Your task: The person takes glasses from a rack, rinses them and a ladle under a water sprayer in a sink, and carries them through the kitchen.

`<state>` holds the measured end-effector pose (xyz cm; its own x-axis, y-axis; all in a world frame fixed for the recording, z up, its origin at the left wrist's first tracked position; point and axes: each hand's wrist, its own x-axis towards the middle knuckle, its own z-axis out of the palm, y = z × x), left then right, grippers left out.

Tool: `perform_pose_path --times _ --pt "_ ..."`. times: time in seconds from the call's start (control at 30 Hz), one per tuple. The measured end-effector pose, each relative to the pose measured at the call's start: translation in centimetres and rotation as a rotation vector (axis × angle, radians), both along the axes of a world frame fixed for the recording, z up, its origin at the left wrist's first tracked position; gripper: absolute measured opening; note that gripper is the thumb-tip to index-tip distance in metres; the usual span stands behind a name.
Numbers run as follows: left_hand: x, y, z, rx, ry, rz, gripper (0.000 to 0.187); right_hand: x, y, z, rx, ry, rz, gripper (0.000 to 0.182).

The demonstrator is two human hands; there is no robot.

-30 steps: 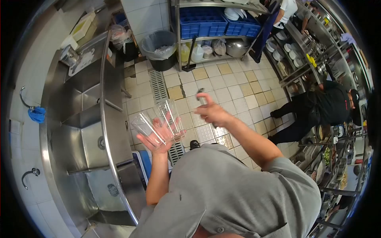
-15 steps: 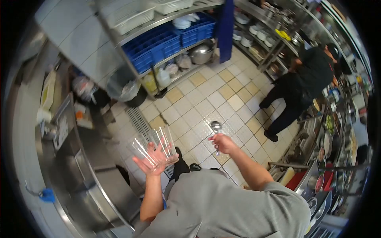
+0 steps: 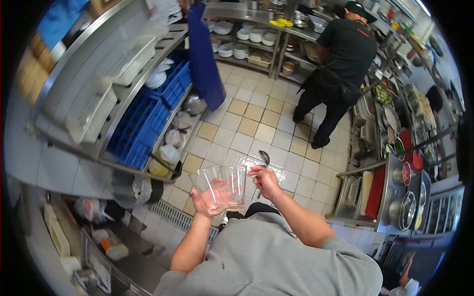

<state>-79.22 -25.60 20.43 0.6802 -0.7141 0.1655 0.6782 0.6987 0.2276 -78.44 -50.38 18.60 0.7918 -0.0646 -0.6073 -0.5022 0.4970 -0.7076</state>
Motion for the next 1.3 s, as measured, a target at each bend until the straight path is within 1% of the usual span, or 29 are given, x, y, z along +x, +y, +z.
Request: perform_pose_path --times 0.03,0.07,0.1,0.17,0.2,0.23,0.3,0.33,0.4,0.43,0.5,0.53,0.57,0.63,0.67,0.7,0.77,0.83,0.9,0.93,0.97,1.03,1.07,1.1,1.17,1.2,1.23,1.3 --pt "1.9 -0.7 0.0 0.002 0.0 -0.029 0.087 0.8 -1.2 -3.5 -0.343 -0.172 -0.006 0.039" --pt "3.9 -1.5 -0.1 -0.006 0.015 -0.068 0.087 1.5 -1.8 -2.4 -0.322 -0.207 -0.004 0.04" --pt "6.1 -2.6 -0.3 -0.016 0.028 -0.105 0.087 2.1 -2.4 0.0 -0.303 -0.245 -0.002 0.041" --pt "10.1 -4.6 -0.5 -0.033 0.032 -0.171 0.087 3.8 -3.1 3.2 -0.112 -0.215 -0.011 0.047" --pt "11.9 -5.7 -0.7 -0.033 0.03 -0.194 0.086 4.7 -3.2 3.7 -0.15 -0.226 -0.003 0.049" --pt "13.8 -6.9 -0.9 -0.032 0.032 -0.21 0.086 5.8 -3.4 4.5 -0.255 -0.29 0.019 0.052" --pt "18.0 -9.2 -0.8 -0.016 0.033 -0.229 0.085 8.9 -3.9 3.7 -0.23 -0.388 -0.09 0.062" --pt "19.7 -10.1 -0.8 -0.001 0.045 -0.235 0.084 10.5 -4.2 3.4 -0.226 -0.384 -0.102 0.062" --pt "22.9 -11.8 -1.5 0.049 0.084 -0.214 0.082 13.8 -5.0 3.9 -0.334 -0.424 -0.149 0.08" --pt "24.7 -12.7 -1.7 0.052 0.081 -0.219 0.082 15.8 -5.7 4.0 -0.333 -0.426 -0.155 0.08" --pt "27.6 -14.5 -2.4 0.2 0.104 -0.179 0.08 19.7 -6.8 3.5 -0.473 -0.352 -0.146 0.086" --pt "29.3 -15.4 -3.4 0.227 0.122 -0.152 0.078 21.6 -7.2 3.1 -0.414 -0.38 -0.232 0.084" --pt "30.7 -16.2 -3.1 0.226 0.112 -0.154 0.078 23.3 -7.9 2.3 -0.417 -0.388 -0.236 0.084" --pt "34.6 -17.9 -1.9 0.214 0.175 -0.187 0.077 27.3 -9.7 -0.1 -0.484 -0.231 -0.281 0.08" --pt "36.5 -18.6 -1.7 0.234 0.179 -0.184 0.076 29.2 -10.4 0.0 -0.519 -0.281 -0.297 0.072" --pt "39.0 -19.5 -1.7 0.233 0.166 -0.206 0.076 31.3 -11.7 -0.1 -0.526 -0.286 -0.322 0.072" --pt "43.0 -20.1 -1.9 0.287 0.198 -0.239 0.072 34.5 -13.8 -0.1 -0.096 -0.074 -0.299 0.072" --pt "48.3 -21.1 -2.7 0.339 0.216 -0.311 0.071 38.5 -16.1 -2.0 0.02 -0.128 -0.258 0.078" --pt "52.9 -22.5 0.2 0.303 0.202 -0.401 0.068 42.0 -17.7 -2.9 0.271 -0.206 -0.279 0.077" --pt "54.9 -23.0 1.1 0.334 0.277 -0.393 0.064 43.6 -18.5 -1.6 0.277 -0.198 -0.248 0.075" --pt "56.5 -23.4 2.0 0.328 0.288 -0.407 0.064 44.8 -19.1 -1.3 0.268 -0.186 -0.261 0.075" --pt "61.2 -25.1 3.5 0.592 0.414 -0.331 0.062 48.4 -21.4 -0.7 0.516 -0.247 -0.299 0.074" --pt "64.3 -25.3 0.6 0.507 0.43 -0.388 0.061 50.0 -23.1 -2.6 0.501 -0.325 -0.263 0.078" --pt "66.4 -26.4 1.0 0.509 0.429 -0.405 0.061 51.5 -24.2 -2.1 0.496 -0.326 -0.28 0.078" --pt "70.6 -27.8 1.9 0.838 0.505 -0.29 0.062 54.4 -25.3 -1.2 0.585 -0.357 -0.373 0.09" --pt "73.2 -28.4 1.2 0.81 0.508 -0.344 0.064 55.9 -26.1 -0.5 0.575 -0.382 -0.395 0.1" --pt "75.3 -29.1 1.0 0.819 0.494 -0.369 0.064 57.5 -27.2 -0.5 0.572 -0.393 -0.422 0.1" --pt "79.0 -30.7 1.0 0.911 0.559 -0.282 0.083 60.6 -29.4 -0.6 0.559 -0.363 -0.407 0.102"
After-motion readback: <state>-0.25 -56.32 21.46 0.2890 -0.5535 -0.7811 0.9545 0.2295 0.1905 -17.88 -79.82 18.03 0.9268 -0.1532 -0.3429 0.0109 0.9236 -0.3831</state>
